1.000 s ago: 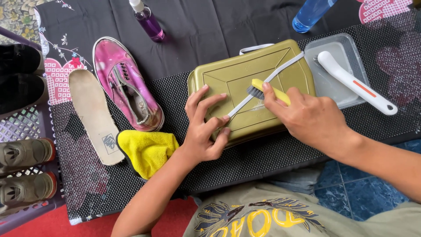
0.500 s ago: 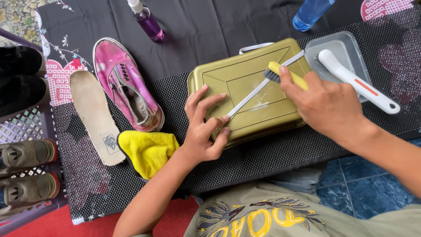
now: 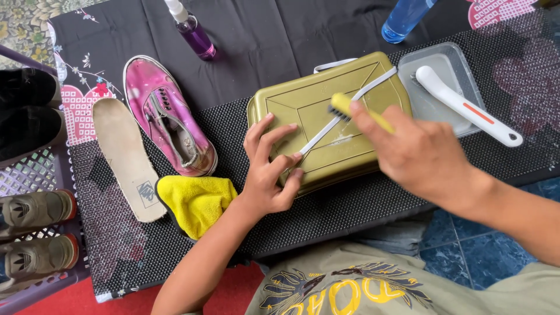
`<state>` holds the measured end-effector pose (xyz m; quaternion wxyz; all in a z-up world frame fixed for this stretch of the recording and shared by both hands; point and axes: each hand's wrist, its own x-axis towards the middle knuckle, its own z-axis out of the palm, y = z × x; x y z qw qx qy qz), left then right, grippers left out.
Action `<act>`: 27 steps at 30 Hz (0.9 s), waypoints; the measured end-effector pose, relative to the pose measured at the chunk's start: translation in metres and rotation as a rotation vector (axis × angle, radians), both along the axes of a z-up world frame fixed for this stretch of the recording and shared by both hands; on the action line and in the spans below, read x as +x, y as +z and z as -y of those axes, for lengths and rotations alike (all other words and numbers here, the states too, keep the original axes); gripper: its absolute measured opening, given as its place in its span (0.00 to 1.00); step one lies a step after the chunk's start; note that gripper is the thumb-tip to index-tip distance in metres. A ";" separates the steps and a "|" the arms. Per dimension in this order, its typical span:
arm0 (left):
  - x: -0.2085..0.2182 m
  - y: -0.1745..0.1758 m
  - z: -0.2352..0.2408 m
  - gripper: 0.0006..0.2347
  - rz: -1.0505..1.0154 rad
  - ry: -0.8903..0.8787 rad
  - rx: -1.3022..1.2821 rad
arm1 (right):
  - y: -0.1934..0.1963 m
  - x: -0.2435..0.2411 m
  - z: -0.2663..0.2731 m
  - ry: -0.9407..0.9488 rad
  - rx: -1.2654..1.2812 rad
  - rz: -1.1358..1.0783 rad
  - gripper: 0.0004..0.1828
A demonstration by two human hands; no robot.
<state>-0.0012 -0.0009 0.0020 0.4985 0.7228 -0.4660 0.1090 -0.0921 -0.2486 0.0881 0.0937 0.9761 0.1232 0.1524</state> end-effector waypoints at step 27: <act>0.000 -0.001 -0.001 0.08 -0.005 0.007 0.016 | -0.019 0.000 -0.019 0.076 -0.091 -0.085 0.28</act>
